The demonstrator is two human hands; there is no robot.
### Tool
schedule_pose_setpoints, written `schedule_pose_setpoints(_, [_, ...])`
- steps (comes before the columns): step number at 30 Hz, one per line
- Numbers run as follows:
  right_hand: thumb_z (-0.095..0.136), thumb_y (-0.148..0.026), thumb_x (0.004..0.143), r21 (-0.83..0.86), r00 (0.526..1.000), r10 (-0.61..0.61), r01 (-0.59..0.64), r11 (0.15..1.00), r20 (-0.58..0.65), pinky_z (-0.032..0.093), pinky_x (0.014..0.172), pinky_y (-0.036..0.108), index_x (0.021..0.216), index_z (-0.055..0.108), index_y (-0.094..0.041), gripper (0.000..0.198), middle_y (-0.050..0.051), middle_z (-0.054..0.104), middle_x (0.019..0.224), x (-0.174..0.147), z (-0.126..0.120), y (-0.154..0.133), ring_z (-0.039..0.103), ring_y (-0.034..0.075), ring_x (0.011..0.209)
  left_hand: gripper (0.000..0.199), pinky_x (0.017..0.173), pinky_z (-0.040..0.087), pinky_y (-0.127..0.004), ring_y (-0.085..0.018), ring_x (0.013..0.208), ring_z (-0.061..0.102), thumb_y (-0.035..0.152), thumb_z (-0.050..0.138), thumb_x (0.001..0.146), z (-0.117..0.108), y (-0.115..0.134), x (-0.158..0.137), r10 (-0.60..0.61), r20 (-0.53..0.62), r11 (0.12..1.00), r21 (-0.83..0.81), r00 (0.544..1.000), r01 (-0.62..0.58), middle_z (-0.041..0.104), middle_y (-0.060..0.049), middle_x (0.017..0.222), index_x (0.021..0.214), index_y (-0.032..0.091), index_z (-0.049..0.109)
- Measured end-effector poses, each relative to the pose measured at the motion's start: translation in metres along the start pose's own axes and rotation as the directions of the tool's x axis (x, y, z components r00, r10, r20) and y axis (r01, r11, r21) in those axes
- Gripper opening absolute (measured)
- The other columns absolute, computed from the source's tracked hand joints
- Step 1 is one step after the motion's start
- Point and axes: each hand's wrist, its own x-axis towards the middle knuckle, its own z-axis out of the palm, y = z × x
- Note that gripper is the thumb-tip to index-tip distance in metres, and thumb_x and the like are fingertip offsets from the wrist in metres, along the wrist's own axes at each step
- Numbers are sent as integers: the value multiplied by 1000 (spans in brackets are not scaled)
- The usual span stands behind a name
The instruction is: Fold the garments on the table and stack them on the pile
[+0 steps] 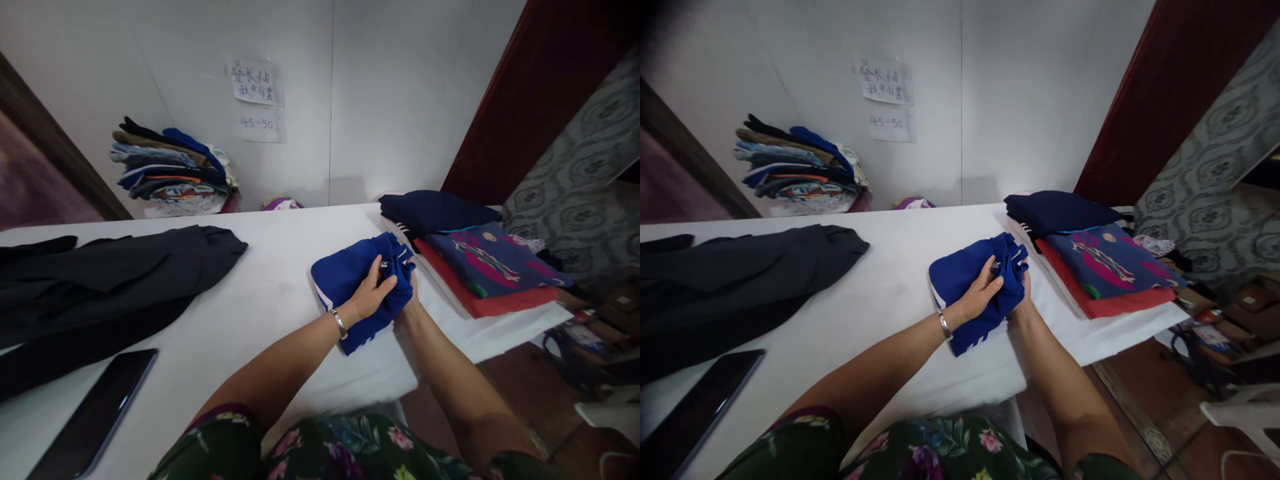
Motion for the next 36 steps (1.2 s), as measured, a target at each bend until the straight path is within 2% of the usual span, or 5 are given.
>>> schedule_pose_setpoints(6, [31,-58,92,-210,965,201,-234,949,-170,51,90,44,101,66,-18,55,11,71,96,8,-26,-33,65,23,103,95,116,24,-43,-27,142,29,62,48,86,14,-4,19,-82,62,987,141,995,72,25,-16,156,153,16,-2])
schedule_pose_setpoints(11, [53,-46,84,-457,897,-187,-19,889,-400,49,97,41,100,64,-24,29,6,69,111,9,-68,-51,63,20,108,94,114,27,-45,-30,141,30,56,52,85,22,-11,12,-120,189,929,366,975,43,25,-19,155,153,12,4])
schedule_pose_setpoints(18, [68,-43,76,-831,831,-549,363,422,85,20,117,48,117,65,-21,46,9,53,139,-45,-35,-47,42,26,134,45,117,19,-47,-25,142,27,30,48,89,-4,-6,13,84,203,731,653,976,-199,33,-13,153,132,17,52])
schedule_pose_setpoints(24, [56,-43,87,-855,823,-352,508,104,446,5,118,54,135,52,-32,49,-1,32,154,-65,15,-38,16,26,146,54,114,13,-56,-34,143,23,43,46,91,-49,-17,30,-38,-70,411,908,997,80,32,-19,153,136,13,49])
schedule_pose_setpoints(36, [41,-54,93,-927,988,-75,98,-363,134,17,111,61,149,31,-22,65,8,21,158,-45,-52,-12,10,30,146,68,112,16,-55,-32,141,27,61,30,91,-63,-65,28,-198,-117,330,927,973,179,35,-15,152,141,17,44])
